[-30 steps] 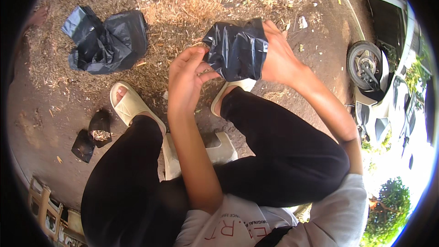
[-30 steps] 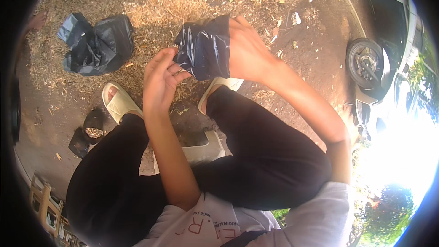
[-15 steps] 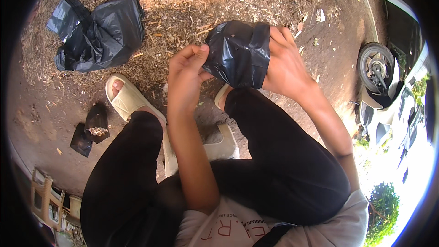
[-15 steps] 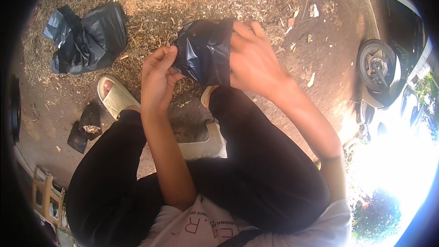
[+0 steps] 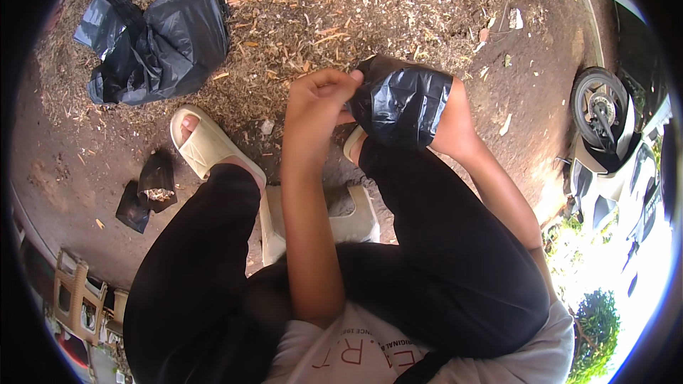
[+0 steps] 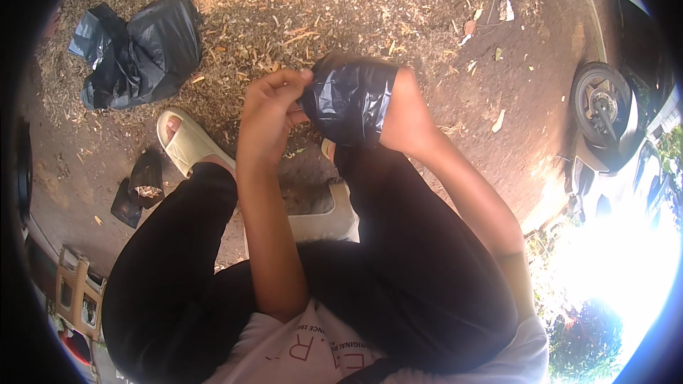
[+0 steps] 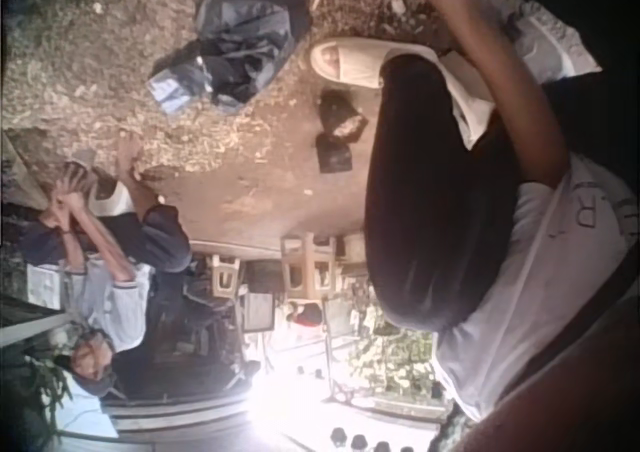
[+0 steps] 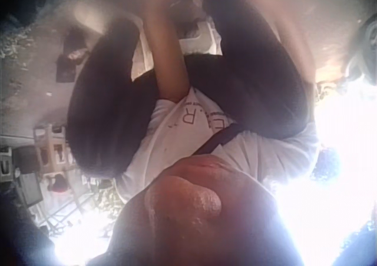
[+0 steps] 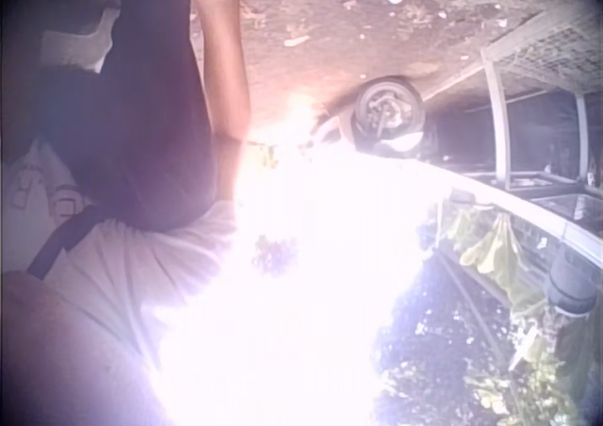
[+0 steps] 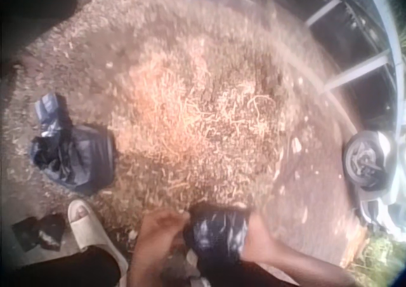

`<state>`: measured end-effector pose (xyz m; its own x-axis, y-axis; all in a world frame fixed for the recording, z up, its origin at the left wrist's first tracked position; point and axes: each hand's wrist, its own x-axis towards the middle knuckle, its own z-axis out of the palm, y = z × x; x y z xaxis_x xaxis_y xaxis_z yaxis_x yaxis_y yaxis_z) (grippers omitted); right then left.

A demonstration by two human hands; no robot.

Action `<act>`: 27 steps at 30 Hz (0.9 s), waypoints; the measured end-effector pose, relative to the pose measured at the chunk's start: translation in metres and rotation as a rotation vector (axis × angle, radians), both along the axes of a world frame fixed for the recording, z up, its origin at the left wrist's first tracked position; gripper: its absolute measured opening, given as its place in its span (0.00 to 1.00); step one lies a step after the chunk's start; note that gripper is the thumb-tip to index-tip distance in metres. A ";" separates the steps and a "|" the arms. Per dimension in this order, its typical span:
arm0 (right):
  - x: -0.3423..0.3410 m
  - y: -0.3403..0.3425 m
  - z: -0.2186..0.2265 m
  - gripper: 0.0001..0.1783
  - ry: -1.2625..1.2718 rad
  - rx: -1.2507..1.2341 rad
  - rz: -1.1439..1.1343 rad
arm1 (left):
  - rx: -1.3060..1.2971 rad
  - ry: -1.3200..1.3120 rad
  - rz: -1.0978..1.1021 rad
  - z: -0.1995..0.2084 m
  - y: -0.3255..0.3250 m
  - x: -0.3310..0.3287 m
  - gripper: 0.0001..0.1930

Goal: The person sits on a low stool and repeatedly opens small black plastic bags, pours out a brown fibrous material, and closes the bags. The person handles several bags one at a time, placing them on the ground and manipulating the contents with both hands.

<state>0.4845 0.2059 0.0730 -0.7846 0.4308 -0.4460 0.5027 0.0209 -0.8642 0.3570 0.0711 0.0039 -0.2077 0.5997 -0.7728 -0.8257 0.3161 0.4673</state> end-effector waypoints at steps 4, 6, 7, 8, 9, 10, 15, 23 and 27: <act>-0.001 -0.007 -0.005 0.26 0.120 0.191 0.014 | -0.059 -0.099 0.144 0.000 -0.001 -0.004 0.08; -0.005 -0.006 0.000 0.29 0.082 0.348 0.074 | -0.065 -0.098 0.177 -0.005 -0.002 -0.003 0.09; -0.003 -0.006 -0.002 0.30 0.078 0.356 0.071 | -0.054 -0.100 0.189 -0.008 -0.003 -0.002 0.09; -0.003 -0.005 -0.002 0.30 0.081 0.378 0.083 | -0.044 -0.102 0.201 -0.012 -0.004 -0.001 0.09; -0.004 -0.005 -0.001 0.30 0.084 0.401 0.094 | -0.032 -0.103 0.212 -0.013 -0.004 -0.001 0.09; -0.004 -0.004 -0.001 0.29 0.088 0.424 0.105 | -0.035 -0.106 0.220 -0.013 -0.004 0.000 0.09; -0.003 -0.006 -0.004 0.29 0.147 0.460 0.150 | -0.025 -0.130 0.297 -0.014 -0.003 0.002 0.08; 0.004 -0.011 -0.007 0.23 0.055 0.426 0.267 | -0.153 0.170 0.317 -0.017 0.003 0.010 0.10; 0.003 -0.005 -0.032 0.23 -0.068 0.568 0.249 | -0.073 0.678 0.137 -0.017 -0.005 -0.011 0.17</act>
